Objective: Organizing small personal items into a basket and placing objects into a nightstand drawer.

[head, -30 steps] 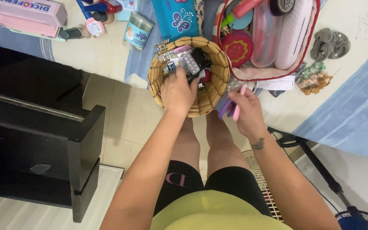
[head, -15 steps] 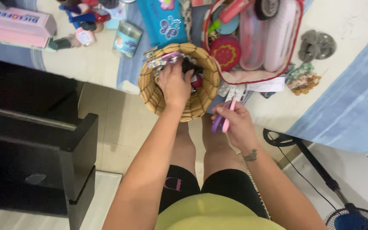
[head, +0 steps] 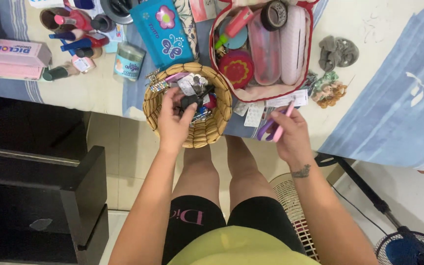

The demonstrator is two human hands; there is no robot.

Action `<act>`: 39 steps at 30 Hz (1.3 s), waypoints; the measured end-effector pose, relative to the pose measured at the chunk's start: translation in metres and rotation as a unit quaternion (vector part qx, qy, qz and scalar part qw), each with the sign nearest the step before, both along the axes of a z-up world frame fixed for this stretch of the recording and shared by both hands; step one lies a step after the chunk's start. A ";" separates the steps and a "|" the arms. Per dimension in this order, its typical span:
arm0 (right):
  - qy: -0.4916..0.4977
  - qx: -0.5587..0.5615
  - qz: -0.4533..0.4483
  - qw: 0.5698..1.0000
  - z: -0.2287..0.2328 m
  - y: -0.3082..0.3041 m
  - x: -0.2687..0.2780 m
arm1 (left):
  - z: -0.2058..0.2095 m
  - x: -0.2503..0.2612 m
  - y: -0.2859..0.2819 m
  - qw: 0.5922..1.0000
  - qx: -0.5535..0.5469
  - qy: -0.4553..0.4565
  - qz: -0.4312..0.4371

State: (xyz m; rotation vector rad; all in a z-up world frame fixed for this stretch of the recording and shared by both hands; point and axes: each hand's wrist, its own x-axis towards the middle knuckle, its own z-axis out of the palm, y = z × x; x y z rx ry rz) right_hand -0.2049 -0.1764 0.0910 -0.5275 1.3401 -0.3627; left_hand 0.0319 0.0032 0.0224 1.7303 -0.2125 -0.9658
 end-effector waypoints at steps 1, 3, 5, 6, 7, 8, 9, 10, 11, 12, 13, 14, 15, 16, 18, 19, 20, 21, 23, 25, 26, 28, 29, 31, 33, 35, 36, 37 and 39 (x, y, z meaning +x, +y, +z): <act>0.000 0.000 -0.001 1.000 0.000 -0.002 -0.003 | 0.006 0.002 -0.001 1.000 0.000 0.000 -0.001; -0.008 -0.014 -0.001 1.000 0.000 -0.004 -0.009 | 0.019 0.005 0.001 0.985 -0.054 0.142 0.086; -0.015 -0.011 -0.002 1.000 0.000 -0.002 -0.011 | 0.041 0.014 0.003 0.959 -0.080 0.237 0.131; -0.019 -0.013 -0.004 1.000 0.000 -0.002 -0.012 | 0.051 0.018 0.002 0.921 -0.108 0.331 0.174; -0.023 -0.012 -0.004 1.000 -0.001 -0.001 -0.011 | 0.054 0.020 0.003 0.922 -0.108 0.328 0.174; -0.020 -0.001 0.000 1.000 -0.001 0.000 -0.012 | 0.058 0.021 0.004 0.895 -0.134 0.381 0.187; -0.017 0.010 0.004 1.000 -0.001 0.001 -0.013 | 0.062 0.021 0.005 0.864 -0.160 0.433 0.199; -0.018 0.010 0.003 1.000 -0.002 0.003 -0.013 | 0.061 0.021 0.006 0.865 -0.160 0.433 0.199; -0.023 0.016 0.003 1.000 -0.004 0.005 -0.014 | 0.061 0.021 0.006 0.862 -0.166 0.438 0.192; -0.027 0.021 0.002 0.999 -0.005 0.005 -0.015 | 0.060 0.021 0.005 0.859 -0.173 0.445 0.183; -0.027 0.019 0.001 0.999 -0.008 0.006 -0.015 | 0.055 0.019 0.002 0.859 -0.174 0.446 0.181; -0.025 0.022 0.000 0.999 -0.009 0.006 -0.017 | 0.050 0.016 -0.001 0.875 -0.166 0.426 0.160; -0.024 0.026 0.000 0.999 -0.012 0.006 -0.019 | 0.045 0.013 -0.004 0.890 -0.158 0.406 0.139; -0.022 0.025 -0.003 0.999 -0.010 0.005 -0.019 | 0.046 0.010 -0.016 0.889 -0.158 0.408 0.137; -0.012 0.030 -0.001 0.999 -0.007 0.004 -0.018 | 0.047 0.005 -0.040 0.942 -0.116 0.308 0.066; -0.012 0.030 -0.003 0.999 -0.008 0.004 -0.021 | 0.043 -0.004 -0.058 0.942 -0.115 0.309 0.064; -0.007 0.031 -0.007 0.999 -0.008 0.004 -0.023 | 0.039 -0.013 -0.076 0.980 -0.088 0.175 -0.018; -0.002 0.032 -0.010 0.999 -0.009 0.004 -0.025 | 0.035 -0.022 -0.094 0.993 -0.058 0.037 -0.099; 0.000 0.032 -0.017 0.999 -0.010 0.004 -0.031 | 0.044 -0.033 -0.130 0.979 -0.037 -0.098 -0.174; 0.000 0.031 -0.025 0.999 -0.012 0.002 -0.036 | 0.031 -0.052 -0.157 0.941 -0.017 -0.231 -0.245; 0.006 0.033 -0.032 0.999 -0.012 0.001 -0.037 | 0.014 -0.064 -0.166 0.933 0.010 -0.238 -0.271; 0.008 0.040 -0.035 0.999 -0.014 -0.001 -0.041 | -0.001 -0.080 -0.176 0.922 0.043 -0.247 -0.293; 0.008 0.029 -0.028 0.999 -0.015 -0.002 -0.043 | 0.000 -0.082 -0.178 0.917 0.076 -0.251 -0.300; 0.005 0.021 -0.016 1.000 -0.016 -0.005 -0.043 | 0.014 -0.078 -0.179 0.911 0.114 -0.255 -0.303; 0.025 0.003 0.008 1.000 -0.014 -0.010 -0.043 | 0.043 -0.069 -0.179 0.906 0.133 -0.275 -0.294; 0.024 0.008 0.005 1.000 -0.012 -0.014 -0.036 | 0.050 -0.063 -0.164 0.901 0.114 -0.300 -0.290; 0.021 0.007 0.002 1.000 -0.011 -0.018 -0.032 | 0.054 -0.059 -0.159 0.896 0.090 -0.327 -0.286; 0.022 0.008 0.003 1.000 -0.010 -0.018 -0.029 | 0.062 -0.057 -0.147 0.896 0.090 -0.327 -0.285; -0.050 0.015 -0.031 0.998 -0.008 -0.020 -0.022 | 0.080 -0.051 -0.125 0.911 0.005 -0.338 -0.235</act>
